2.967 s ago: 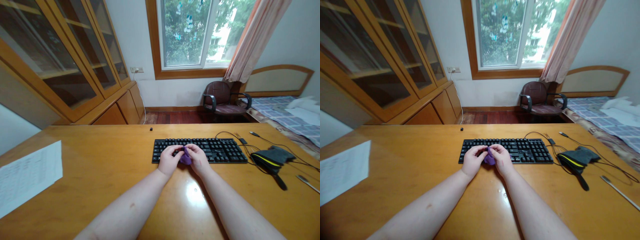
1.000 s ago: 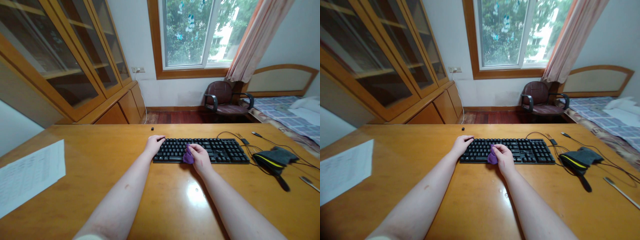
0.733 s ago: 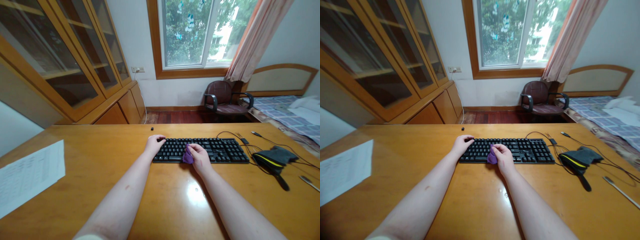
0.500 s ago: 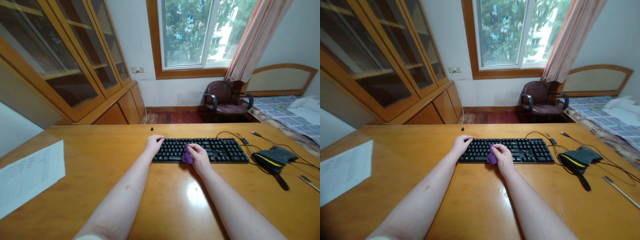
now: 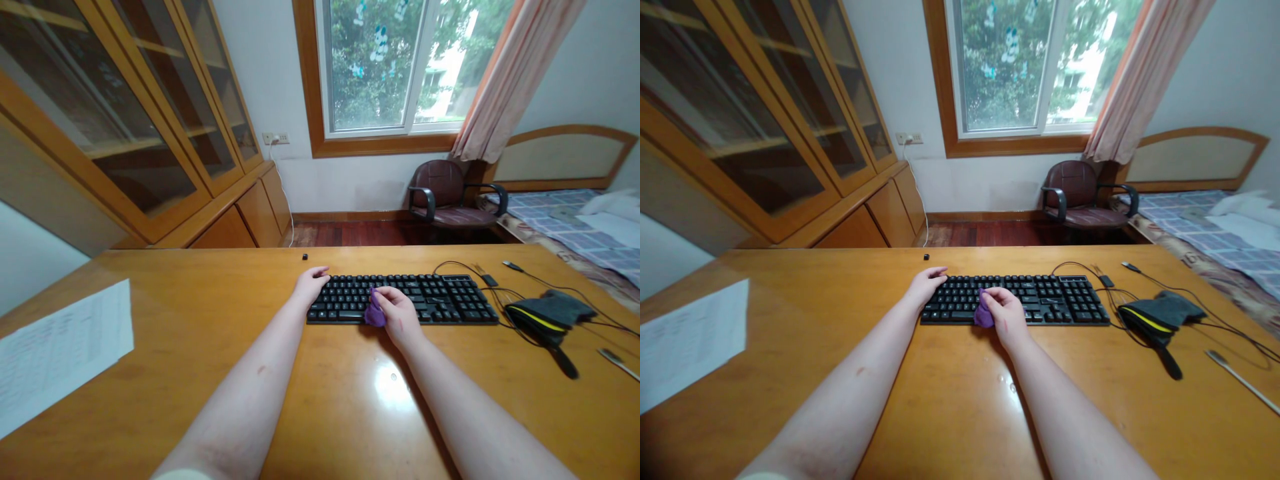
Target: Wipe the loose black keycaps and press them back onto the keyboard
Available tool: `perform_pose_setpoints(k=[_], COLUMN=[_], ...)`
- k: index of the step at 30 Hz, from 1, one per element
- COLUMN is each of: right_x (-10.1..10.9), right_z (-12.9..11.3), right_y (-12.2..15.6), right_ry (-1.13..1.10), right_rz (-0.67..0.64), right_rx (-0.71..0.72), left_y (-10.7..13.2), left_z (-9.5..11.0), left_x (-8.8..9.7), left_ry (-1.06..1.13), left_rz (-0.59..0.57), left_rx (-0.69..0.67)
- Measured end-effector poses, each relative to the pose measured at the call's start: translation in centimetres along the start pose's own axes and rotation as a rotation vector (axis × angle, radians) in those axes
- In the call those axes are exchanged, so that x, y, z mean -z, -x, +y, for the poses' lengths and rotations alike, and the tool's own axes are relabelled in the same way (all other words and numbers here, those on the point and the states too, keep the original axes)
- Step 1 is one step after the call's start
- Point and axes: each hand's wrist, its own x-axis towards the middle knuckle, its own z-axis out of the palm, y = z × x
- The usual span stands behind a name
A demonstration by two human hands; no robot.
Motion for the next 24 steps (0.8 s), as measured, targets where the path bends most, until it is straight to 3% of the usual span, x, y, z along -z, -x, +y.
perform_pose_setpoints(k=[9,16,19,24], right_x=[-0.2,-0.2,-0.1,-0.1], right_z=[-0.5,-0.2,0.0,0.0], right_y=[0.2,0.0,-0.1,-0.1], right_ry=[0.033,0.037,0.044,0.060], right_rz=[0.000,0.029,0.025,0.014], right_rx=[-0.016,-0.016,-0.015,-0.011], left_y=[-0.3,-2.9,-4.8,-6.6], left_z=[-1.1,-0.7,-0.4,0.2], left_x=[0.0,4.3,5.3,4.7], left_ry=[-0.019,-0.168,-0.270,-0.370], left_rz=[0.091,0.306,0.294,0.207], left_rx=[-0.027,0.018,-0.017,-0.057])
